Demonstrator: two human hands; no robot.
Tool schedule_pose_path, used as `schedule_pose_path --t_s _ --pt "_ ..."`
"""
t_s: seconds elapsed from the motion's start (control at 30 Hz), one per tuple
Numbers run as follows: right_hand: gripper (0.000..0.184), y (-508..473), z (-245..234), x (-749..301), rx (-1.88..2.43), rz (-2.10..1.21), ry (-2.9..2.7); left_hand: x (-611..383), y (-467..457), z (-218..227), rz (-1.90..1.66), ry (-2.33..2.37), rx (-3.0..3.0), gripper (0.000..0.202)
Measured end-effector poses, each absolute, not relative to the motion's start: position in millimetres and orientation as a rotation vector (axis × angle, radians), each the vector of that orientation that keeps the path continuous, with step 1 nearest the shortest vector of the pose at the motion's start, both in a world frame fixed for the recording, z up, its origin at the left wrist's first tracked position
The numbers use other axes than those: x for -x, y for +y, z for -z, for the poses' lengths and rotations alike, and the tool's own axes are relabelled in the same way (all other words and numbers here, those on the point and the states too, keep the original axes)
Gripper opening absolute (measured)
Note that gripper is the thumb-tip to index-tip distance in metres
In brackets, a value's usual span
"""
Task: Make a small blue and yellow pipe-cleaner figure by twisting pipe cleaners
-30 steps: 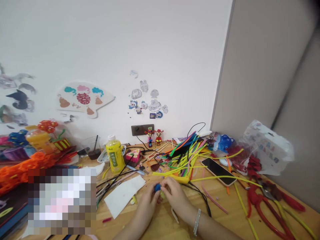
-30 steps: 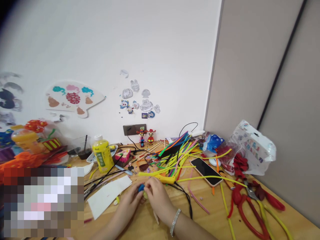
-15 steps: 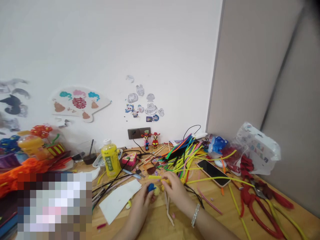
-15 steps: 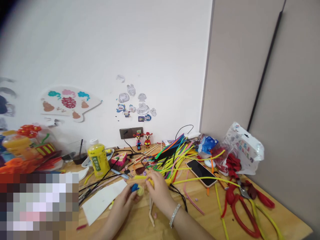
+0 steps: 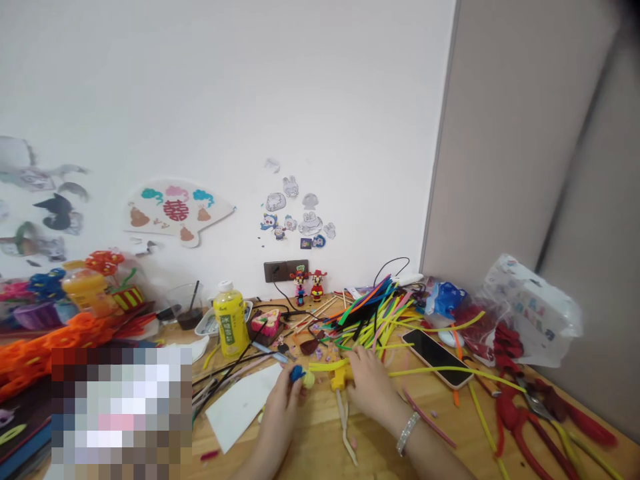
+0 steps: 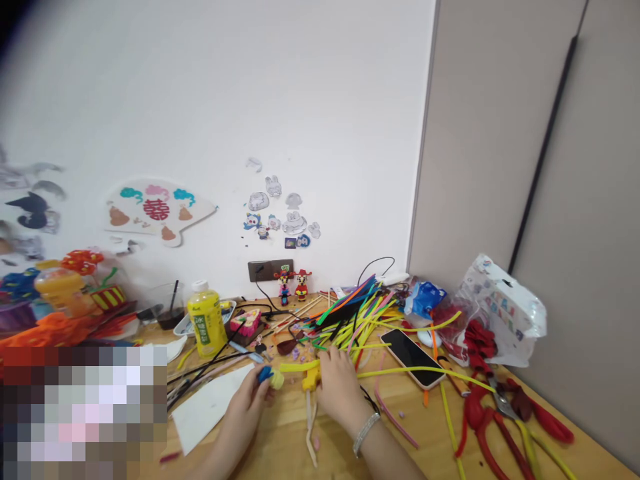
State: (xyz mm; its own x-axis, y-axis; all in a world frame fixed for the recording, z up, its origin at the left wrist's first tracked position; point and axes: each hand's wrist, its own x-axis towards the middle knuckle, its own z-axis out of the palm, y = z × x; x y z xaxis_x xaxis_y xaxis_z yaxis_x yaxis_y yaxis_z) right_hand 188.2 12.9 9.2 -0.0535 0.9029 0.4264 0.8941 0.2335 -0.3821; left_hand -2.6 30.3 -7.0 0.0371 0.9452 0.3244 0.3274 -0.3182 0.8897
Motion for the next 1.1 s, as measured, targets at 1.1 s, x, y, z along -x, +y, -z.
schedule_pose_path --t_s 1.1 --pt "0.048 21.0 -17.5 -189.3 0.962 -0.998 -1.322 3.3 24.3 -3.0 -1.394 1.206 -1.641 0.027"
